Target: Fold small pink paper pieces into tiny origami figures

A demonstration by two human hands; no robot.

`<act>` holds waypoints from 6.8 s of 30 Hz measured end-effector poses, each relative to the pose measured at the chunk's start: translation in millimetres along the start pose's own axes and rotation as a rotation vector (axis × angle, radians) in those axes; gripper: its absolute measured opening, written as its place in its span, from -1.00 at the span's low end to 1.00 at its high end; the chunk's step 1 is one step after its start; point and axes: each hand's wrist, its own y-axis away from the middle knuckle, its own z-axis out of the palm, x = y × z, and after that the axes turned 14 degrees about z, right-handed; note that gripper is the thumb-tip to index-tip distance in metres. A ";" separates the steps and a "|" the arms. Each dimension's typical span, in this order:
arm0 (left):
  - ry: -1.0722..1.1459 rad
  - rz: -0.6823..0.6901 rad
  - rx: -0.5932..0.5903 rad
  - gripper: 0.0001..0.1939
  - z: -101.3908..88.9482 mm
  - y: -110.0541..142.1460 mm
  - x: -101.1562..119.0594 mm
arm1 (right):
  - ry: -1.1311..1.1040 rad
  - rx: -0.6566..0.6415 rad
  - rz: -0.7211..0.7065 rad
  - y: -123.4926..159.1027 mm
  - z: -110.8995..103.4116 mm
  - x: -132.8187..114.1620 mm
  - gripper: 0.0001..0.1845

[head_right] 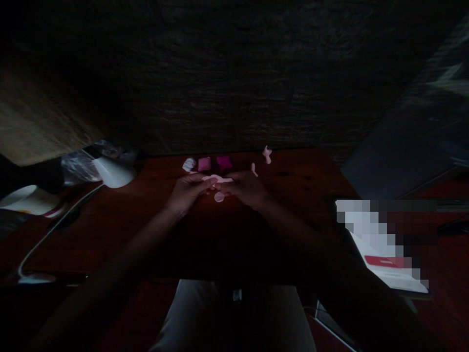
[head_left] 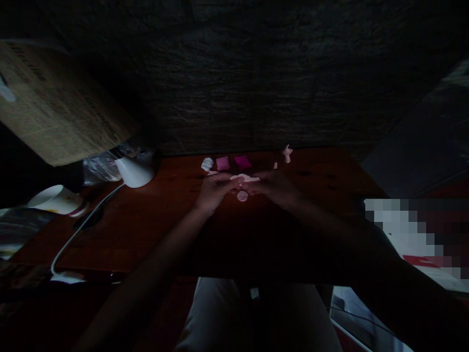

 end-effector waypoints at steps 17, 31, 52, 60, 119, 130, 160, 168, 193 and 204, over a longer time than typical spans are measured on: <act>0.206 -0.195 0.063 -0.63 -4.0 -4.2 -2.8 | -0.136 0.020 0.098 -2.2 -3.9 -1.2 -0.71; 0.133 -0.134 0.051 -0.60 -3.4 -2.3 -0.5 | -0.061 0.064 0.087 -3.0 -7.1 0.0 -0.63; 0.021 -0.021 0.034 -0.68 -4.9 -2.0 -2.6 | 0.205 0.082 -0.071 -3.6 -11.4 0.7 -0.66; -0.010 0.012 0.063 -0.64 -4.1 -1.5 -2.2 | 0.196 0.137 -0.089 -0.2 -10.0 -4.7 -0.65; 0.180 -0.176 0.138 -0.65 -3.6 -3.6 -1.0 | 0.013 0.233 -0.103 -5.6 -8.6 -1.0 -0.68; 0.152 -0.112 0.164 -0.64 -4.4 -4.4 -2.1 | 0.014 0.265 -0.059 -6.3 -7.9 -0.7 -0.74; 0.215 -0.171 0.149 -0.64 0.0 -0.7 -1.0 | 0.148 0.425 -0.108 -8.4 -7.5 5.5 -0.76; 0.163 -0.024 0.064 -0.64 3.2 2.4 0.2 | 0.202 0.447 -0.116 -8.0 -2.7 10.2 -0.78; 0.071 -0.041 0.021 -0.65 -0.3 -1.4 -9.5 | -0.213 0.154 -0.083 -6.0 9.2 7.8 -0.67; 0.041 0.015 -0.046 -0.63 -0.4 0.6 -7.3 | -0.153 0.180 -0.138 -8.4 4.6 9.7 -0.72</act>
